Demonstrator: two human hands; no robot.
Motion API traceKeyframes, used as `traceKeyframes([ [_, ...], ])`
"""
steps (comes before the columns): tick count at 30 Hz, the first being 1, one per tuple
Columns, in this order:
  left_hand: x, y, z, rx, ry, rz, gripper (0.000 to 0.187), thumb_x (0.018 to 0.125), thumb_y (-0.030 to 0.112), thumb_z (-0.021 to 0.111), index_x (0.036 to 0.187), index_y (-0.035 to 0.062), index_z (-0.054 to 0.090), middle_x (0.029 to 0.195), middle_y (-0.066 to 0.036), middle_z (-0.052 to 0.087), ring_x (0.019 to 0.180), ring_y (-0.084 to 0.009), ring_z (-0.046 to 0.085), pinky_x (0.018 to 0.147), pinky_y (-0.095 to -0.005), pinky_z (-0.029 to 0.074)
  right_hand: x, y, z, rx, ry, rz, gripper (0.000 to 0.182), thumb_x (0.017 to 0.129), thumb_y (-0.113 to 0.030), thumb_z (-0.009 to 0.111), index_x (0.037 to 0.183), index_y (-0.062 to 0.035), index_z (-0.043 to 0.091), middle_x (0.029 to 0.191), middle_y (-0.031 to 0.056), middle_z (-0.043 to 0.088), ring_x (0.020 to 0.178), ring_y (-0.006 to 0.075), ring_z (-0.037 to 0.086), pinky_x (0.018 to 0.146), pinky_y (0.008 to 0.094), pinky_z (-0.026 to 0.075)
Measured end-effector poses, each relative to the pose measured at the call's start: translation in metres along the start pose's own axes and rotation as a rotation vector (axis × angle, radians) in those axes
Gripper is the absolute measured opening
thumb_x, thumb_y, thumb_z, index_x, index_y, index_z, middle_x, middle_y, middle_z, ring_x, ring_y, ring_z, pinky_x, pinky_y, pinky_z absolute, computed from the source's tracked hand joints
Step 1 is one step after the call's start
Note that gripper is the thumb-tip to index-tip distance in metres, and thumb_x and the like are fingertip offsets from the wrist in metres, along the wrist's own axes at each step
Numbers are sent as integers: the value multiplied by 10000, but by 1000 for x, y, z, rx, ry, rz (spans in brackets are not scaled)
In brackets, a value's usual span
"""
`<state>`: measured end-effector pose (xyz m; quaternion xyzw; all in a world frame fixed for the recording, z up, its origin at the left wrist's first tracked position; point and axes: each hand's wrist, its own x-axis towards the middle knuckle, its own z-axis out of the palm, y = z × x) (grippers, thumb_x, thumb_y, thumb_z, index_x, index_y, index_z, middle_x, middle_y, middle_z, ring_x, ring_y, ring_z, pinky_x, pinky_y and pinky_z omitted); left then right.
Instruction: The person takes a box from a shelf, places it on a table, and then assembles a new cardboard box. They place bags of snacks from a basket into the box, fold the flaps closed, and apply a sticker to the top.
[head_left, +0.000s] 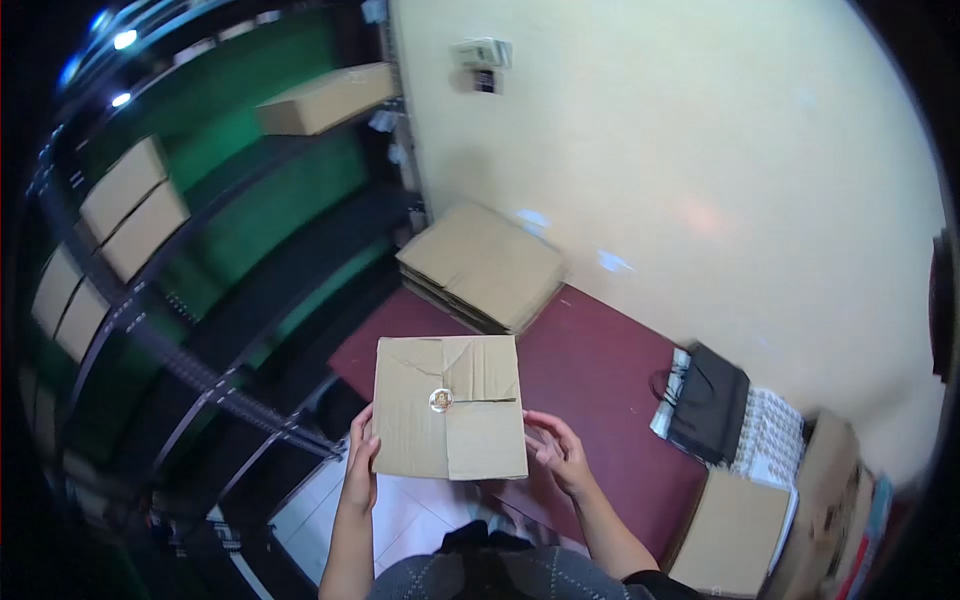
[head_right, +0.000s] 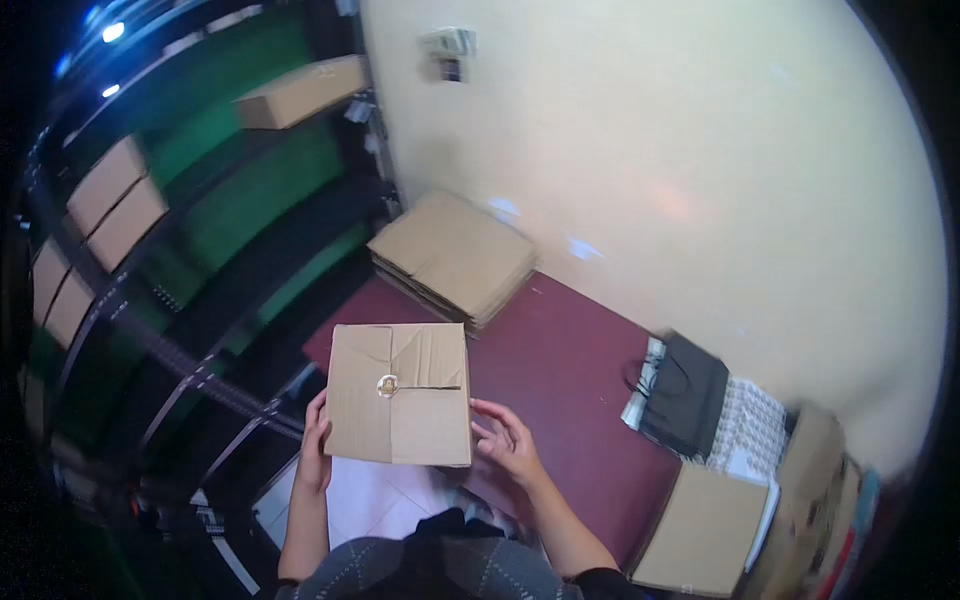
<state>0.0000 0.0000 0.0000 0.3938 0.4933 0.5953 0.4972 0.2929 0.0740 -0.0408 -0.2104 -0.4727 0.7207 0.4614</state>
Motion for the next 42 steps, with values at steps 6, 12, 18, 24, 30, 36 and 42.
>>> traceKeyframes([
  [6,-171,28,-107,-44,506,170,761,780,307,518,1408,52,173,1458,-157,228,1372,-248,179,1108,-384,129,30,72,157,-32,-487,48,872,708,-181,768,1398,8,269,1450,158,273,1360,258,240,1118,397,170],
  [12,-346,30,-234,-77,784,195,852,721,481,578,1397,61,273,1439,-122,301,1355,-232,235,1086,-368,183,-28,156,331,-444,-937,-87,1042,637,-155,829,1431,-11,169,1497,185,141,1377,262,183,1110,371,167],
  [18,-463,57,-348,143,668,401,1271,496,281,845,1456,34,48,1504,-154,137,1391,-239,134,1109,-361,110,-55,242,485,-419,-1028,-48,1013,695,-81,778,1448,-49,101,1501,165,130,1357,265,228,1087,383,267],
  [24,-509,136,-454,410,898,410,1225,525,114,856,1447,5,57,1497,-157,173,1362,-201,212,1094,-326,181,-46,285,640,-252,-1049,-97,1021,695,-20,762,1436,13,60,1494,186,149,1342,247,264,1069,357,277],
  [30,-483,238,-568,527,954,663,1098,595,105,822,1444,10,133,1466,-126,268,1325,-193,292,1079,-319,230,14,296,786,-119,-933,-450,958,730,-11,718,1424,52,60,1456,204,231,1289,251,353,1051,357,302],
  [36,-407,319,-714,619,904,766,920,750,131,726,1453,46,138,1439,-98,310,1304,-176,310,1085,-302,204,116,319,920,-117,-857,-588,815,832,-44,614,1436,13,70,1457,220,222,1293,283,349,1040,361,317],
  [42,-342,344,-837,628,931,659,828,839,214,661,1458,74,130,1429,-108,315,1310,-182,296,1084,-303,200,206,354,1002,-363,-766,-807,716,888,-127,554,1432,-10,104,1458,254,182,1341,391,233,1076,412,261],
])
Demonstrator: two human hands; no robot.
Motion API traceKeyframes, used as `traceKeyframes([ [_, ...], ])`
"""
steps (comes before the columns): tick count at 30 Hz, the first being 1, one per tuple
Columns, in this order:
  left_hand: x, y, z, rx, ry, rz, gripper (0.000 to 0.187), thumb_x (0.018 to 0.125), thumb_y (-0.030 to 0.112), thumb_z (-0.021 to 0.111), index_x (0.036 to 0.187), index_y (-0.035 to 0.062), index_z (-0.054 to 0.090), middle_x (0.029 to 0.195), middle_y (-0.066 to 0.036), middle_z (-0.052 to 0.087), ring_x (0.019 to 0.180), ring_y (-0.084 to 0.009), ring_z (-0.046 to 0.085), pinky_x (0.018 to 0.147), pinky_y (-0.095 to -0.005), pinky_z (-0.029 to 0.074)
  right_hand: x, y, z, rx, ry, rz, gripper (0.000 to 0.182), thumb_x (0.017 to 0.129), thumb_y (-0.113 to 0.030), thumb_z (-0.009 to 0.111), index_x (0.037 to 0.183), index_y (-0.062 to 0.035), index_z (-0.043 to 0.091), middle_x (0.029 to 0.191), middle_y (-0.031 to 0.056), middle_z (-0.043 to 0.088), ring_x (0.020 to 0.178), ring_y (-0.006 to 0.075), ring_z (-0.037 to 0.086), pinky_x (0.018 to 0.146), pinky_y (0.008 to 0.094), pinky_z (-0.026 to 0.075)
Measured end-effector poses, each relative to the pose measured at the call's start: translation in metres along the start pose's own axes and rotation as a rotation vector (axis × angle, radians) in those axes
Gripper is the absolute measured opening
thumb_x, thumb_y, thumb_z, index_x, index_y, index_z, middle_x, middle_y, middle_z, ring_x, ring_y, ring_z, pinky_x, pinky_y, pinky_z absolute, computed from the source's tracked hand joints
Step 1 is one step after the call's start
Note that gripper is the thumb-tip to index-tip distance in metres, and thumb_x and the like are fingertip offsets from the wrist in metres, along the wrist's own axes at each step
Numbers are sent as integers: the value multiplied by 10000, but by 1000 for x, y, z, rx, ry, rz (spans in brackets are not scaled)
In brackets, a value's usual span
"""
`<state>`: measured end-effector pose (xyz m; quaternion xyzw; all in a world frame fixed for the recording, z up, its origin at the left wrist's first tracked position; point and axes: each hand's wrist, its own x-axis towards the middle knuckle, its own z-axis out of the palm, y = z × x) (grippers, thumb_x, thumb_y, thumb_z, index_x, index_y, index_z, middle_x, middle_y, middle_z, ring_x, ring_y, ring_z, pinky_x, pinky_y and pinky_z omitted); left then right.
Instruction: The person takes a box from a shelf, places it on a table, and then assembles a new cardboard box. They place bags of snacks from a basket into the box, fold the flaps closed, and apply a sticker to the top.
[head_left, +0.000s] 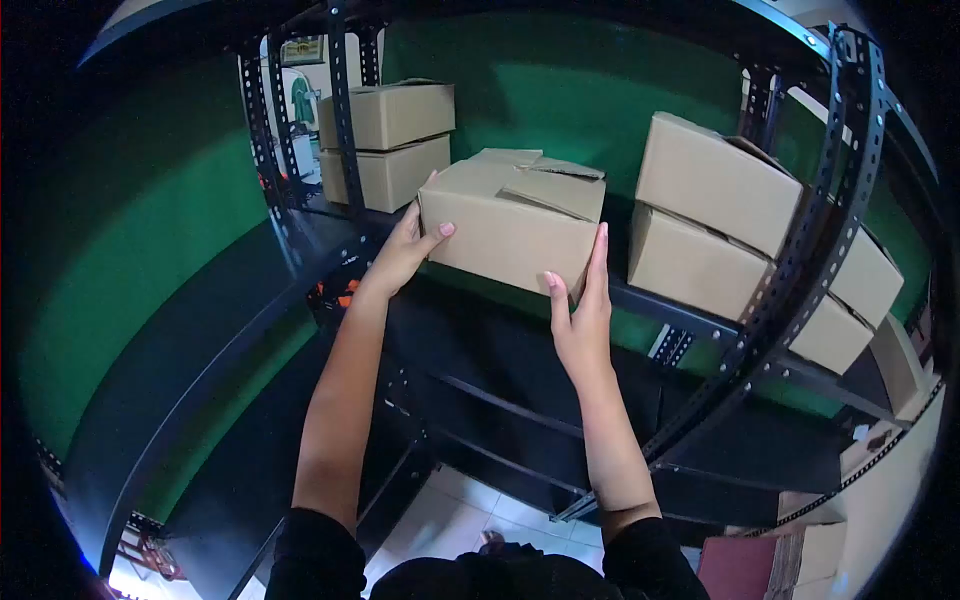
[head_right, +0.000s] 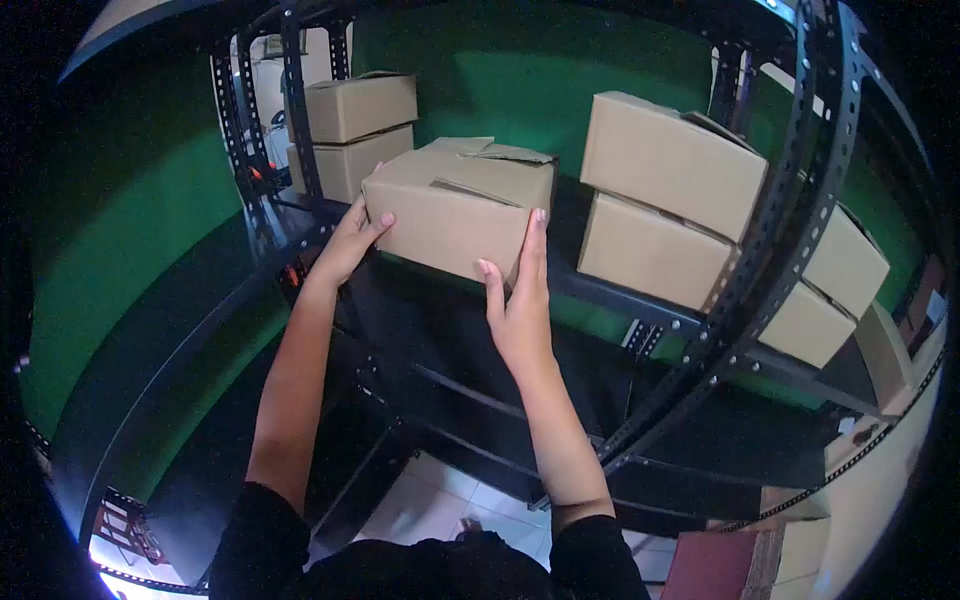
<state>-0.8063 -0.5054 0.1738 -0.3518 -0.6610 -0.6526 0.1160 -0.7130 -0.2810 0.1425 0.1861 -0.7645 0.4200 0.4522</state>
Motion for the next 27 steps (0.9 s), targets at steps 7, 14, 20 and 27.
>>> traceKeyframes([
  [7,58,-51,6,18,138,32,829,892,225,590,1462,106,0,1417,-211,295,1309,-264,297,1059,-384,276,52,37,17,-264,-29,-46,712,864,-77,562,1431,-36,133,1363,330,295,1264,449,334,1011,446,345],
  [14,64,-81,1,335,320,176,869,893,195,577,1447,122,-89,1424,-265,210,1250,-358,372,1026,-431,331,59,49,34,-347,58,-74,690,834,-70,554,1407,21,179,1352,324,315,1249,451,349,1027,455,314],
  [20,-34,-51,9,650,465,140,754,881,123,552,1416,-15,40,1444,-250,203,1347,-347,233,1095,-417,187,10,29,49,-80,127,-116,670,800,-31,565,1375,52,231,1405,250,306,1331,420,231,1085,485,177],
  [27,-230,2,-4,573,664,-8,718,840,7,552,1413,20,119,1417,-218,286,1314,-326,313,1073,-432,233,-66,-54,91,295,-106,-81,599,807,-8,549,1341,62,287,1389,233,343,1341,411,217,1088,476,159],
])
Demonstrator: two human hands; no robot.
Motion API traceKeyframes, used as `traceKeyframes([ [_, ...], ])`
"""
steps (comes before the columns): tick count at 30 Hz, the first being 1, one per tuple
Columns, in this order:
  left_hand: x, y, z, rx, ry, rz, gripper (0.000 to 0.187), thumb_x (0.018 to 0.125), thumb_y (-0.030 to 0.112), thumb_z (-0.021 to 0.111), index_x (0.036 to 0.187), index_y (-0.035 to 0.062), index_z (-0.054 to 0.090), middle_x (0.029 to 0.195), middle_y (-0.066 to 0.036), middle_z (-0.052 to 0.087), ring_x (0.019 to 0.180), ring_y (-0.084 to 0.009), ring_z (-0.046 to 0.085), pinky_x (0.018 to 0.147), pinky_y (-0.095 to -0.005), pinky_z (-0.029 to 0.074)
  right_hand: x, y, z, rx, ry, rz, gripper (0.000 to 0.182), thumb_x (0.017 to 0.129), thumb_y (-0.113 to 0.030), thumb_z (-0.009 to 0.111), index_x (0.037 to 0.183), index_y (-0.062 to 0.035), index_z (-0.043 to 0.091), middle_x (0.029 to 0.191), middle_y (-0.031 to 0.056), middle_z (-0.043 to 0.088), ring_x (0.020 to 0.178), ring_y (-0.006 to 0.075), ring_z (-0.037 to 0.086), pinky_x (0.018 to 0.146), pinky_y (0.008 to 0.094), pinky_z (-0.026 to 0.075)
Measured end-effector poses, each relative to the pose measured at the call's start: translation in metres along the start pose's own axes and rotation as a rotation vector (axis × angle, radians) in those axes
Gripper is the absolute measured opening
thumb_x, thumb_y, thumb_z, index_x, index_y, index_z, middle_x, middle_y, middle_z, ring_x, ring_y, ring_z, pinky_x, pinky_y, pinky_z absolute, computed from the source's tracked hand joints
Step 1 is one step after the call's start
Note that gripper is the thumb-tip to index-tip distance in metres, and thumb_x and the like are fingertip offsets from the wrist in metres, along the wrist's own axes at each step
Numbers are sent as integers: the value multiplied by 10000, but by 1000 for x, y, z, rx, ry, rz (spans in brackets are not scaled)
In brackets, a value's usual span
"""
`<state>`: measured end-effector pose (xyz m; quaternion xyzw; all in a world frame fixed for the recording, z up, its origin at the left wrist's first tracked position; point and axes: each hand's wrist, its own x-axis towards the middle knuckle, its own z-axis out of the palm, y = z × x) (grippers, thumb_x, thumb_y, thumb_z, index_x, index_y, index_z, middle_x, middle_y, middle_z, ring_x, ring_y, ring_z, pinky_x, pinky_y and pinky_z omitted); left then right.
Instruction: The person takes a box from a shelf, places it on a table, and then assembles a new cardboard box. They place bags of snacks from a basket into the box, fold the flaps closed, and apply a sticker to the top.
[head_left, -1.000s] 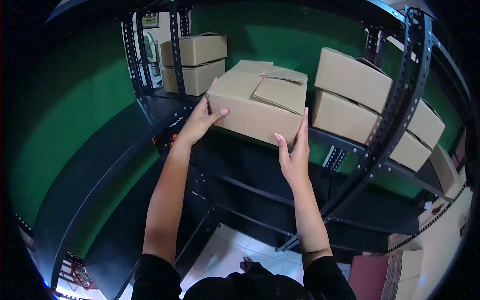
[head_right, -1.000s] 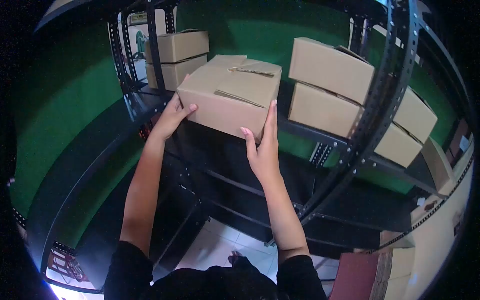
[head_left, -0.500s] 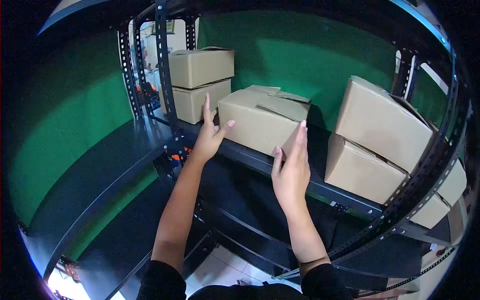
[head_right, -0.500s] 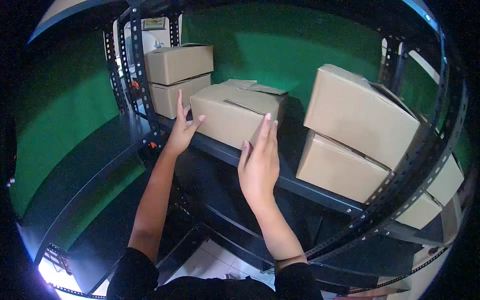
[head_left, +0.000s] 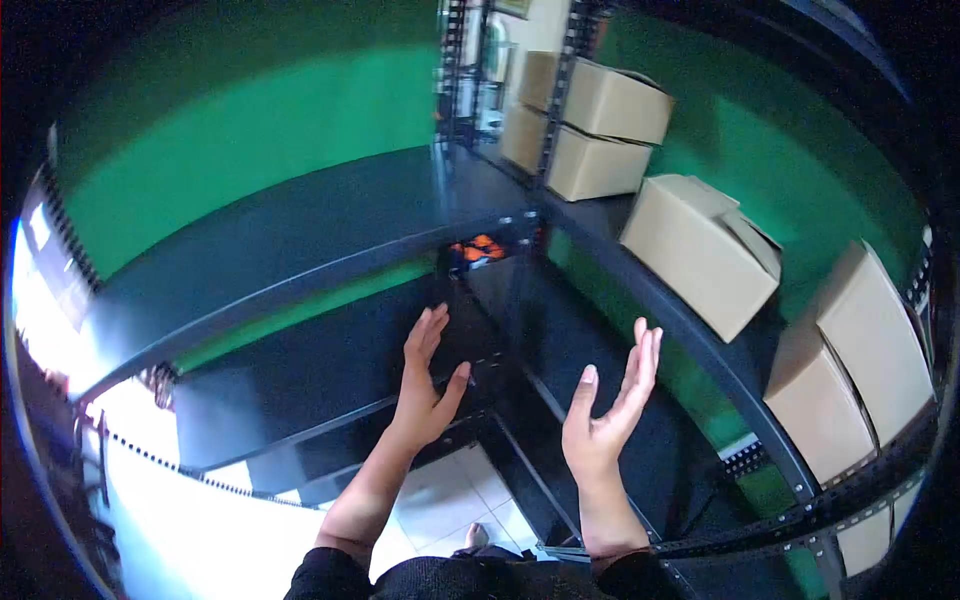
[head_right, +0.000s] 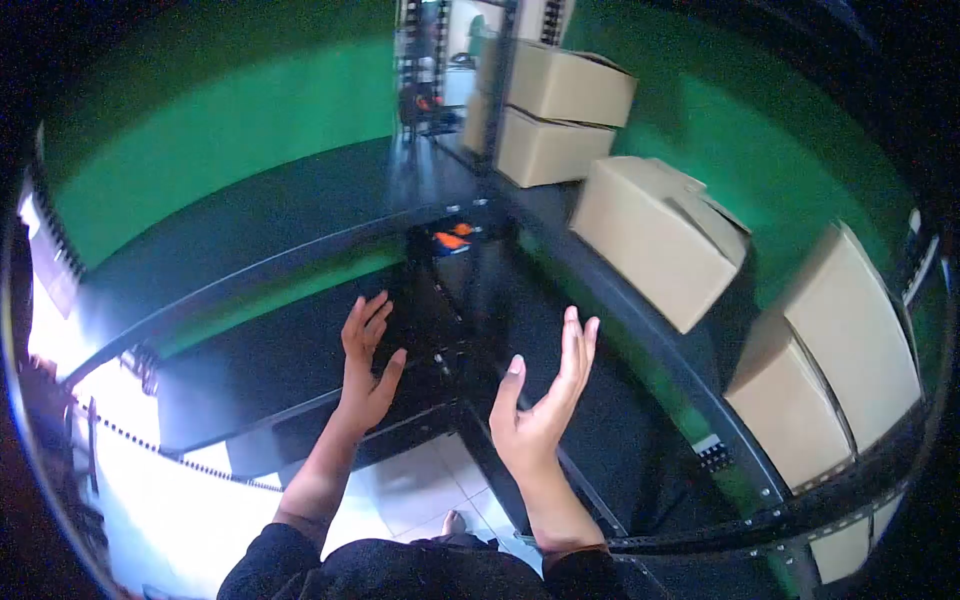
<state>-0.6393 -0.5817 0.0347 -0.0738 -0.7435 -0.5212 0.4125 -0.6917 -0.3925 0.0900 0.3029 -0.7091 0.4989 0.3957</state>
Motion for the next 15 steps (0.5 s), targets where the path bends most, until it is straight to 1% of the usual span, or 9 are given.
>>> traceKeyframes([
  [1,-29,15,-27,89,21,-55,738,850,-23,498,1432,111,65,1423,-197,268,1315,-319,312,1069,-444,232,-12,-18,7,51,-63,-9,596,811,-15,550,1341,61,287,1388,232,344,1340,411,219,1087,478,159],
  [2,-64,30,-51,141,75,-73,738,850,-23,498,1432,111,65,1423,-197,268,1315,-319,312,1069,-444,232,-27,-37,8,101,-125,-20,594,815,-21,551,1341,61,288,1387,232,345,1339,411,221,1086,481,159],
  [4,-132,67,-101,259,218,-260,723,843,-39,480,1433,111,90,1415,-185,288,1303,-297,335,1057,-408,262,-60,-80,19,300,-217,-95,610,809,-56,569,1343,48,294,1380,221,358,1334,406,231,1086,486,160],
  [5,-159,91,-128,170,351,-347,691,851,1,519,1423,73,138,1394,-187,333,1294,-277,352,1056,-406,271,-76,-101,31,454,-315,-85,615,807,-71,573,1343,44,297,1381,211,361,1334,395,237,1087,478,165],
  [6,-192,108,-157,128,465,-395,632,868,-2,486,1418,77,186,1367,-167,365,1260,-252,390,1037,-379,303,-93,-122,44,608,-414,-75,620,805,-86,578,1344,39,299,1382,200,365,1335,384,243,1089,470,170],
  [9,-312,178,-236,291,787,-532,499,894,-5,394,1379,54,294,1312,-152,409,1182,-240,449,984,-324,366,-153,-204,66,638,-715,-99,621,806,-125,577,1354,0,310,1389,170,360,1326,374,258,1089,465,193],
  [10,-349,210,-251,421,896,-538,473,896,12,389,1362,46,314,1295,-155,426,1154,-237,469,978,-330,377,-174,-232,75,691,-817,-107,625,803,-127,579,1354,-2,310,1387,171,360,1323,380,259,1089,468,195],
  [12,-427,278,-274,564,1122,-569,453,896,28,400,1344,38,330,1279,-157,442,1128,-232,485,977,-334,382,-226,-290,76,852,-906,-200,631,795,-118,583,1352,0,310,1385,171,361,1322,382,260,1089,468,197],
  [15,-552,372,-266,706,1460,-462,416,898,79,437,1307,22,379,1242,-152,471,1080,-209,504,966,-319,382,-311,-388,37,1079,-1090,-354,617,784,-56,588,1341,3,328,1373,170,383,1327,358,269,1090,438,209],
])
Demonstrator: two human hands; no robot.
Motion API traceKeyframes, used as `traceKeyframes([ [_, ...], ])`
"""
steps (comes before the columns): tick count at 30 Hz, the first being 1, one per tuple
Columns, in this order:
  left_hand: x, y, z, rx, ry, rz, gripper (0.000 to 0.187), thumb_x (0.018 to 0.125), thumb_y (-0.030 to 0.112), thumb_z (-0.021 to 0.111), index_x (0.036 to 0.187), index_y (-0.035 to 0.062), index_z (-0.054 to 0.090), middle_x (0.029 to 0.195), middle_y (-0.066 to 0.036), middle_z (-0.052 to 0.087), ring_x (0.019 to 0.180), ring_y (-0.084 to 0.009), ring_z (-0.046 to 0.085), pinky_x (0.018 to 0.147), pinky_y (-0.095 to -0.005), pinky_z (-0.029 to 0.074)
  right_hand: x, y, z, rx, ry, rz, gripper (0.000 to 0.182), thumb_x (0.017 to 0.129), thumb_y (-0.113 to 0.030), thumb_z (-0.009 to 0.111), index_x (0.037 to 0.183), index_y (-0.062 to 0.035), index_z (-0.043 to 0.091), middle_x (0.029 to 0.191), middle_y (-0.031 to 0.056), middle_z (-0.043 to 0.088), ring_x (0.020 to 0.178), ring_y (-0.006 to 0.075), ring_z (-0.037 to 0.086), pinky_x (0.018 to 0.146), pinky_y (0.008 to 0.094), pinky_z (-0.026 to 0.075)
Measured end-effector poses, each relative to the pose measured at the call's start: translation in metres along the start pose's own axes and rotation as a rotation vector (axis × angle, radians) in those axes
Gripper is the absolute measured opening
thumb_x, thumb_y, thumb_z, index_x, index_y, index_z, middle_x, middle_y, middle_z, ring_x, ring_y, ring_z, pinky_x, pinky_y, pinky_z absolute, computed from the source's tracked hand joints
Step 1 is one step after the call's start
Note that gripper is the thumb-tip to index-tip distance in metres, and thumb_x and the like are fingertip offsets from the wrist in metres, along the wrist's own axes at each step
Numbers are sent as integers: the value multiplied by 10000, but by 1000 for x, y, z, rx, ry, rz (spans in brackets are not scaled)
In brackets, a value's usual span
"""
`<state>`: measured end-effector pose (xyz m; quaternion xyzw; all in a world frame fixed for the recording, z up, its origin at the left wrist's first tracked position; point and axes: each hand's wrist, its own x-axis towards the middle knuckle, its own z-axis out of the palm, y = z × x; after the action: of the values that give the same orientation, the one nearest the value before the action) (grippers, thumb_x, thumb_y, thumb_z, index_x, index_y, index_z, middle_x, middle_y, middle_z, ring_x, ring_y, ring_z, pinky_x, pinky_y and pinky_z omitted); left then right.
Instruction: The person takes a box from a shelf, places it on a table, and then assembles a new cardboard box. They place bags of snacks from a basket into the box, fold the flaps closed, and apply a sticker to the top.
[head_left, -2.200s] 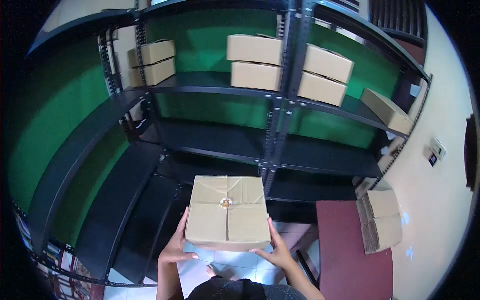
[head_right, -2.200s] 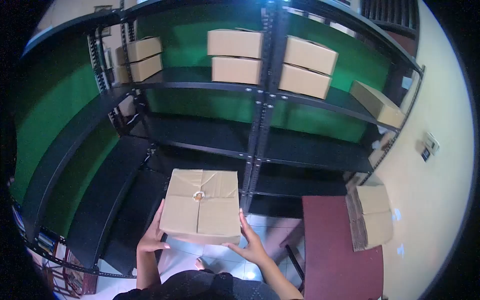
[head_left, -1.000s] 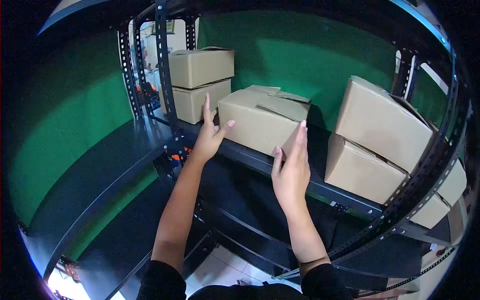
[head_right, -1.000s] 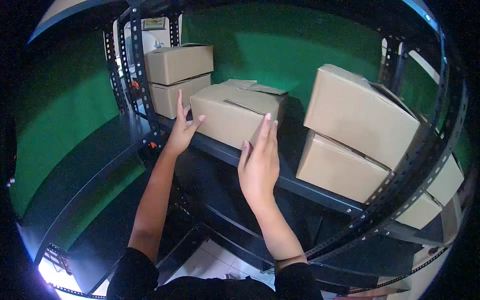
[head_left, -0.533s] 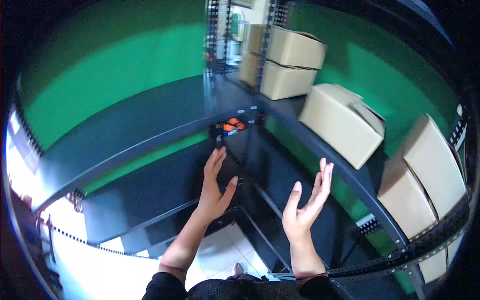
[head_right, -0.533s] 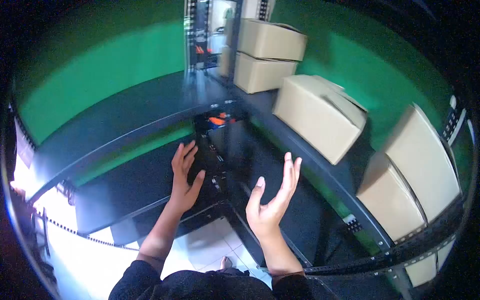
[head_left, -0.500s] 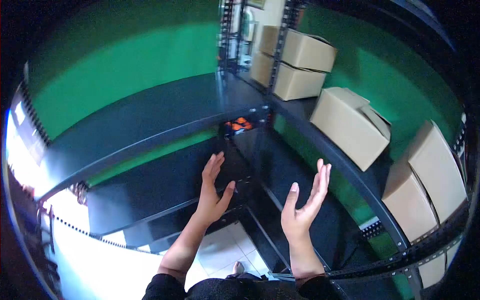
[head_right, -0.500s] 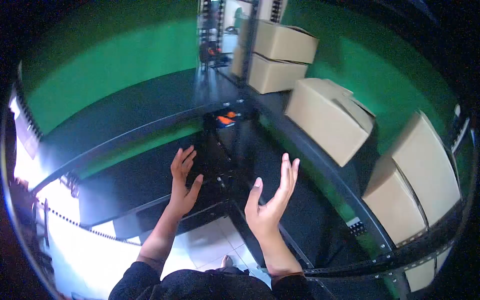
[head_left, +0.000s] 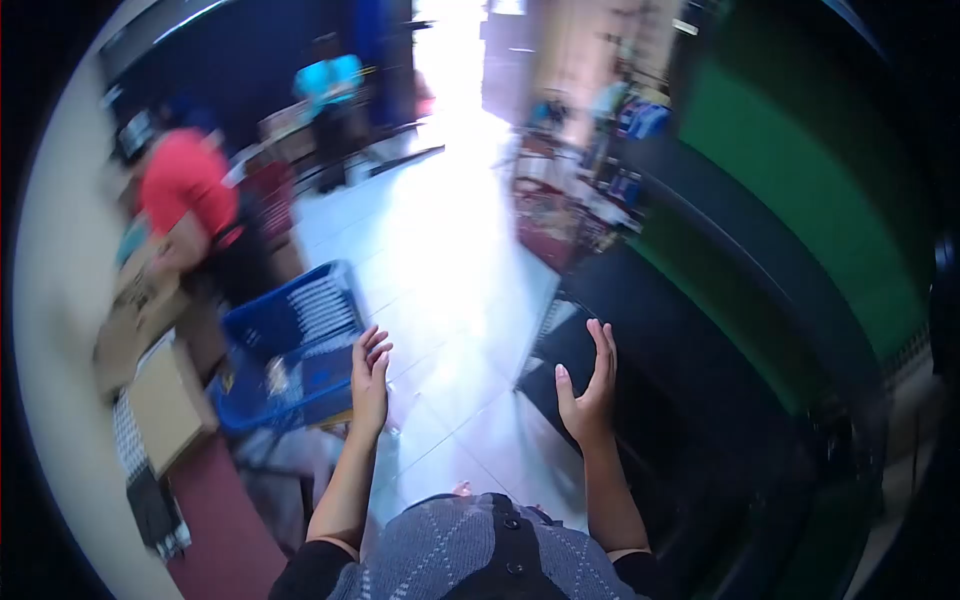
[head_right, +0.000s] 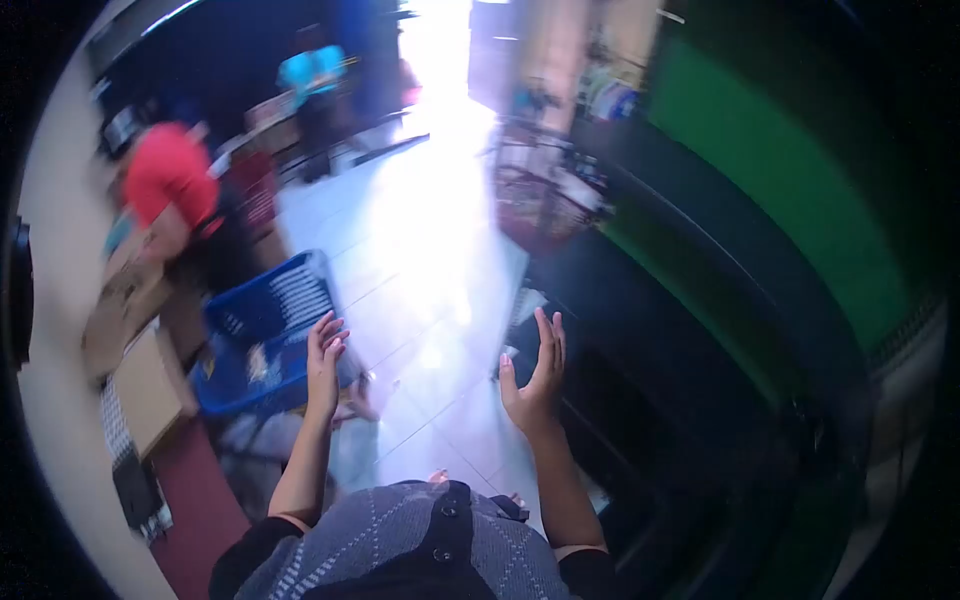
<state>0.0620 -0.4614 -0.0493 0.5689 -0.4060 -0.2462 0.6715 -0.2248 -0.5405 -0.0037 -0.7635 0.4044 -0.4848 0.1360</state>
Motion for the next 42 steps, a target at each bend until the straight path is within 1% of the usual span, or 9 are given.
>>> traceKeyframes([
  [7,-132,18,-197,54,568,-14,405,893,61,436,1295,37,388,1171,-109,487,971,-150,498,911,-284,394,-18,-145,184,435,-535,-319,633,781,-60,607,1335,15,310,1365,182,375,1321,402,255,1072,474,227],
  [19,-250,9,-312,100,1304,-183,322,919,179,437,1209,47,477,1089,-89,556,891,-123,539,800,-252,418,-71,-354,396,857,-1029,-745,606,796,-124,604,1340,-17,358,1367,182,377,1318,389,266,1080,444,217],
  [26,-183,-84,-408,-451,1150,-581,541,847,442,545,1275,129,441,1155,-69,544,927,-149,537,829,-319,420,-56,-400,567,854,-1118,-644,602,804,-101,615,1346,-32,364,1301,183,455,1242,293,409,1053,403,291],
  [30,-129,-146,-460,-659,1184,-649,823,758,597,604,1382,153,303,1330,-75,400,929,-176,457,813,-324,407,-83,-420,699,898,-1477,-113,756,831,-240,646,1439,-170,203,1380,229,307,1190,355,428,980,417,376],
  [33,-105,-143,-488,-473,1220,-708,1047,678,717,599,1437,128,181,1412,-82,278,924,-181,397,772,-306,387,-81,-443,756,832,-1424,-63,894,797,-300,685,1463,-173,102,1410,289,200,1209,392,406,959,422,398],
  [37,-90,-154,-522,-851,945,-594,1232,625,814,542,1453,44,52,1495,-139,110,1145,-263,337,925,-371,319,-73,-478,830,880,-1518,102,853,831,-328,656,1454,-95,122,1421,264,238,1212,350,411,991,368,350],
  [38,-81,-160,-528,-910,1020,-559,1241,620,821,532,1451,39,45,1520,-137,19,1360,-316,117,1073,-436,168,-76,-484,850,927,-1608,43,810,832,-319,656,1435,-83,170,1410,227,278,1204,328,419,980,354,353],
  [41,-68,-157,-535,-1123,1153,-377,1236,616,812,545,1445,25,76,1523,-134,-27,1399,-290,-81,1108,-452,70,-83,-484,868,938,-1680,3,711,832,-299,656,1381,-74,266,1361,161,368,1183,293,434,952,347,363],
  [42,-69,-161,-532,-1196,1182,-387,1217,616,761,612,1434,4,126,1514,-143,72,1401,-265,27,1099,-439,133,-85,-483,864,913,-1656,26,654,829,-288,656,1346,-78,314,1324,132,418,1170,279,441,933,355,370],
])
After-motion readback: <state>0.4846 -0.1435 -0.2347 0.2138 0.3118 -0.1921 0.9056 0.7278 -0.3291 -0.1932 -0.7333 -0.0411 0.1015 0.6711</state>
